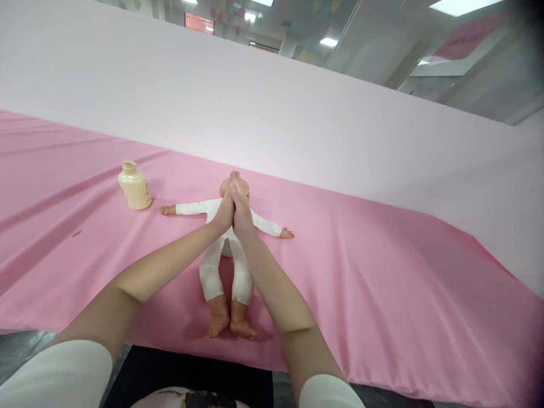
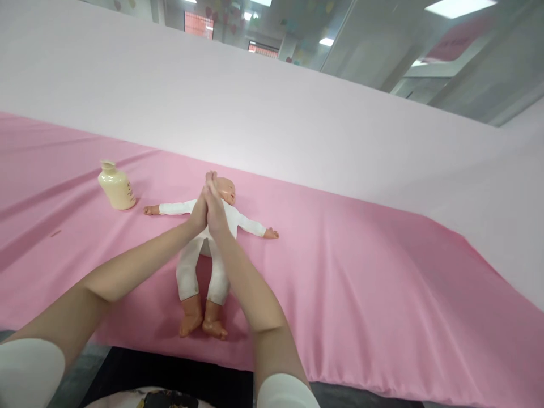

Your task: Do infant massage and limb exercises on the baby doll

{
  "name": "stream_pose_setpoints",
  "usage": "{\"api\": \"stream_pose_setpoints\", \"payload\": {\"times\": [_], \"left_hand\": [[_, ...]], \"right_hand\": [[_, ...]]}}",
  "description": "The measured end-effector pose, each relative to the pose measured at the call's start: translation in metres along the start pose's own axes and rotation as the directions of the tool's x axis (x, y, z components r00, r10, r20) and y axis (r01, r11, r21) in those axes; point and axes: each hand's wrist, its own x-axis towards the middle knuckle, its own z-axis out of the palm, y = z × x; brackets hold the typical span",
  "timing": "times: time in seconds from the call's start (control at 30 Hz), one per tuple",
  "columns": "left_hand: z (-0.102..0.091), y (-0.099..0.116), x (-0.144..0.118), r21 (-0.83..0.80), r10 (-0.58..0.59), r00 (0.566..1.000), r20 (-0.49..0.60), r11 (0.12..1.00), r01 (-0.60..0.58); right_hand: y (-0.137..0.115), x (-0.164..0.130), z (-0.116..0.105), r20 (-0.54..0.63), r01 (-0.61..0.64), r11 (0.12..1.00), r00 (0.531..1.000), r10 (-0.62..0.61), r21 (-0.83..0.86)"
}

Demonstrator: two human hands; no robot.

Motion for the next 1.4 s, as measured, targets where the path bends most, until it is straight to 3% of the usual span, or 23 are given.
{"api": "stream_pose_setpoints", "payload": {"times": [0.17, 0.3, 0.37, 0.43, 0.47, 0.5, 0.63, 0.7, 0.9, 1.03, 1.13, 1.2, 1.3, 1.4], "left_hand": [[-0.004, -0.023, 0.076, -0.121, -0.027, 1.0, -0.006, 0.992, 0.026], [-0.004, -0.056, 0.094, -0.162, -0.115, 0.992, -0.046, 0.981, 0.106], [-0.004, -0.073, 0.088, -0.108, -0.131, 0.99, -0.057, 0.986, 0.124], [-0.005, -0.088, 0.079, -0.022, -0.115, 0.993, -0.039, 0.993, 0.115], [-0.005, -0.095, 0.075, 0.087, -0.079, 0.997, -0.016, 0.993, 0.08], [-0.005, -0.1, 0.072, 0.171, -0.056, 0.998, -0.005, 0.984, 0.056], [-0.004, -0.115, 0.065, 0.307, -0.136, 0.988, -0.072, 0.94, 0.151], [-0.005, -0.119, 0.065, 0.318, -0.199, 0.976, -0.094, 0.922, 0.219], [-0.021, -0.129, 0.063, 0.257, -0.249, 0.962, -0.107, 0.928, 0.269], [-0.033, -0.135, 0.06, 0.252, -0.293, 0.95, -0.111, 0.916, 0.312], [-0.039, -0.136, 0.055, 0.348, -0.289, 0.951, -0.109, 0.885, 0.309], [-0.04, -0.136, 0.052, 0.42, -0.227, 0.966, -0.12, 0.871, 0.257], [-0.042, -0.138, 0.051, 0.444, -0.095, 0.987, -0.129, 0.885, 0.143], [-0.044, -0.146, 0.052, 0.355, -0.063, 0.988, -0.14, 0.929, 0.109]], "right_hand": [[0.012, 0.075, -0.022, -0.068, -0.057, 0.99, 0.995, 0.066, 0.128], [0.051, 0.089, -0.056, -0.2, -0.074, 0.994, 0.976, 0.088, 0.077], [0.073, 0.077, -0.075, -0.443, -0.115, 0.99, 0.894, 0.066, -0.084], [0.093, 0.059, -0.092, -0.639, -0.178, 0.948, 0.769, -0.035, -0.265], [0.101, 0.051, -0.098, -0.676, -0.205, 0.921, 0.732, -0.08, -0.331], [0.108, 0.045, -0.103, -0.68, -0.238, 0.898, 0.728, -0.088, -0.37], [0.123, 0.035, -0.103, -0.597, -0.389, 0.842, 0.796, 0.102, -0.375], [0.125, 0.036, -0.099, -0.522, -0.383, 0.835, 0.842, 0.139, -0.395], [0.118, 0.034, -0.091, -0.342, -0.158, 0.776, 0.937, -0.078, -0.61], [0.109, 0.032, -0.086, -0.175, -0.062, 0.716, 0.981, -0.086, -0.695], [0.104, 0.033, -0.081, -0.136, -0.062, 0.723, 0.99, -0.045, -0.688], [0.103, 0.034, -0.079, -0.148, -0.098, 0.729, 0.989, -0.005, -0.678], [0.103, 0.034, -0.079, -0.241, -0.25, 0.717, 0.963, 0.117, -0.651], [0.104, 0.032, -0.081, -0.315, -0.41, 0.687, 0.91, 0.269, -0.6]]}}
